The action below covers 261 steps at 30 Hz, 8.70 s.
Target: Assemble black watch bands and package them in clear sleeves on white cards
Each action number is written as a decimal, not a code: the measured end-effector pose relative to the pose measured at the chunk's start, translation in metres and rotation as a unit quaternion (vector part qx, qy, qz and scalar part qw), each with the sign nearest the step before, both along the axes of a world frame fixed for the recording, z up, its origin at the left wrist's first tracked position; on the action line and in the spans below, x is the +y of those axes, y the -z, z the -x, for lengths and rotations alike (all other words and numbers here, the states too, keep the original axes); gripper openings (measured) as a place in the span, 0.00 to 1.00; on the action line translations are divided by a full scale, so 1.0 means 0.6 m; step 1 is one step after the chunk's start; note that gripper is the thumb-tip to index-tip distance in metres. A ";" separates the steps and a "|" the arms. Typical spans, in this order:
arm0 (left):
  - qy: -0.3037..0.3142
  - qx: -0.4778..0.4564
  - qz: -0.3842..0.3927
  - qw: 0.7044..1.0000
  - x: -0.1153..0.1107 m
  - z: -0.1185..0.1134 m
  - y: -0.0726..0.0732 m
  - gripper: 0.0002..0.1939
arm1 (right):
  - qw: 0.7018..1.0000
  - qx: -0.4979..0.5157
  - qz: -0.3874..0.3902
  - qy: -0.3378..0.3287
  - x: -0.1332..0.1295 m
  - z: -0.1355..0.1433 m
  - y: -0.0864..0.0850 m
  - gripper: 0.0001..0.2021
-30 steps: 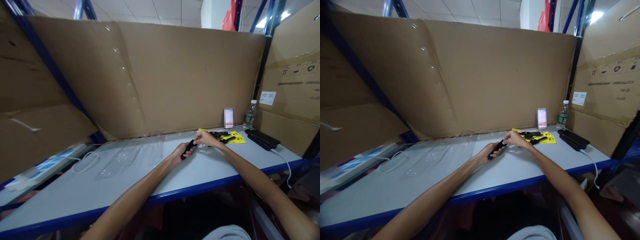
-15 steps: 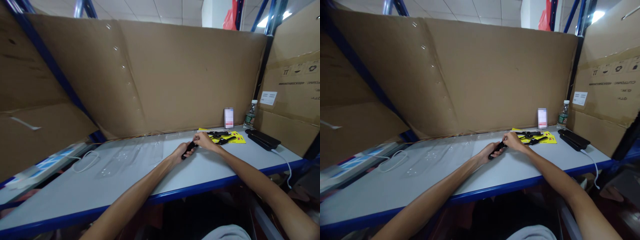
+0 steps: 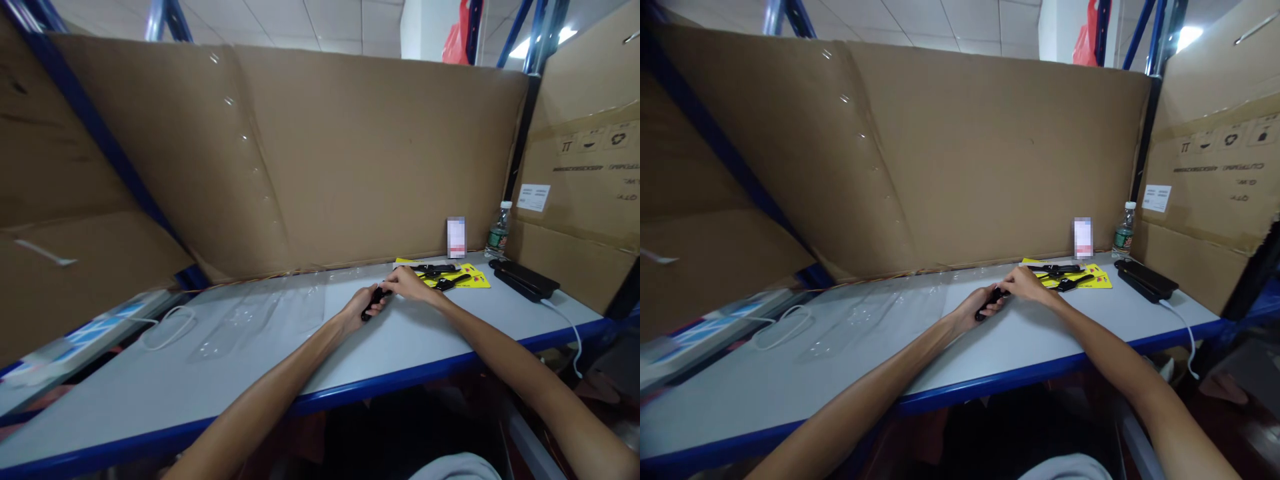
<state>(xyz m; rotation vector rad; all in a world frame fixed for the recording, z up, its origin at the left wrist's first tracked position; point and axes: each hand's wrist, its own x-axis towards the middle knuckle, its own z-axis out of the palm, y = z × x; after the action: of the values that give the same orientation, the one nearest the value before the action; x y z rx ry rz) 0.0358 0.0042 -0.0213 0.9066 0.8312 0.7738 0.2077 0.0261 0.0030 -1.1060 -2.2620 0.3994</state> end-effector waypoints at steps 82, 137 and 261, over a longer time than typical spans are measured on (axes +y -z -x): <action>-0.133 -0.015 -0.156 0.979 -0.020 -0.016 0.006 0.22 | 0.985 -0.031 -0.073 0.150 -0.010 -0.021 -0.029 0.12; -0.159 -0.085 -0.096 0.979 -0.033 -0.017 -0.027 0.18 | 0.919 0.368 0.140 0.019 0.009 0.005 0.009 0.23; -0.012 -0.009 -0.197 0.980 -0.050 -0.022 -0.021 0.32 | 0.894 0.375 0.242 -0.038 0.000 0.010 -0.008 0.10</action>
<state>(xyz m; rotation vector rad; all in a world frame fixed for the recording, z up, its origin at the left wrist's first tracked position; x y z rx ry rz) 0.0490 -0.0257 -0.0089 1.2396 0.6826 0.9862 0.2020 0.0261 0.0080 -0.8651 -1.5397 1.2369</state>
